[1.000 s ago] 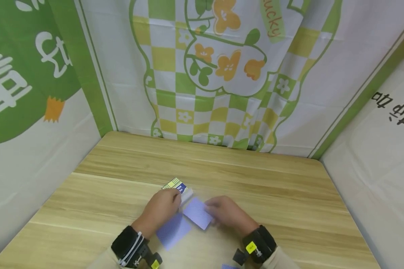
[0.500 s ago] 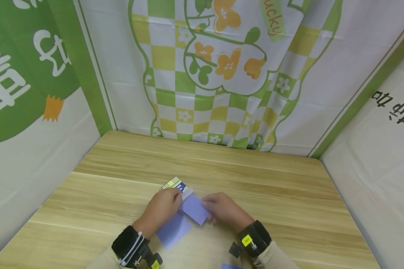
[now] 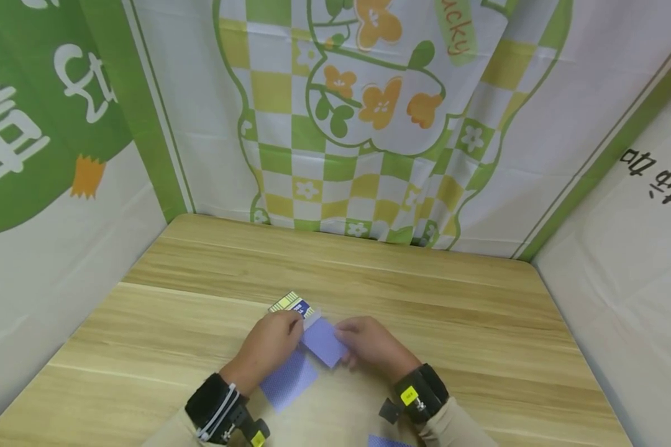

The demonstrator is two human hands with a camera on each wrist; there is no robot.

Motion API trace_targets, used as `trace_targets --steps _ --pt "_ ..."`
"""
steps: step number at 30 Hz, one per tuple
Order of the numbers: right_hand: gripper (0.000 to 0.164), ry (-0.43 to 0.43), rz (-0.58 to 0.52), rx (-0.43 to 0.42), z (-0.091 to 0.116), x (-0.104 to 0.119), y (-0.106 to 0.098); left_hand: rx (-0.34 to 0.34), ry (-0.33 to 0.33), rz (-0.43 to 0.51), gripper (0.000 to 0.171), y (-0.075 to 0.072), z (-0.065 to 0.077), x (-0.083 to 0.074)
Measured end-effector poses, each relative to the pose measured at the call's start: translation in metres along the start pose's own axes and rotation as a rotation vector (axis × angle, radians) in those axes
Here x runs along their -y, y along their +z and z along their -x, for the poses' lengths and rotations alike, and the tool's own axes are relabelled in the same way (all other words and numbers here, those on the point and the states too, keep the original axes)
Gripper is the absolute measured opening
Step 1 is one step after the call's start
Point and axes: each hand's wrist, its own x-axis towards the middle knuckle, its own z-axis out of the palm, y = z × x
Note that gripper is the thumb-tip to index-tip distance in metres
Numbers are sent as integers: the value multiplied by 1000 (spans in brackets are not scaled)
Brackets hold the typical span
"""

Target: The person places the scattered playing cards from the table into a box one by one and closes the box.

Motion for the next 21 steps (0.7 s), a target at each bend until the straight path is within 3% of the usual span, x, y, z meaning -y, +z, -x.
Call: trace_targets --steps 7,13,21 --pt "28 -43 -33 -34 -4 7 8 16 46 -14 19 1 1 -3" --pt "33 -64 -149 -75 -10 10 15 24 68 -18 19 1 2 -1" --pt "30 -91 17 -163 -18 11 25 39 73 -4 18 1 2 -1"
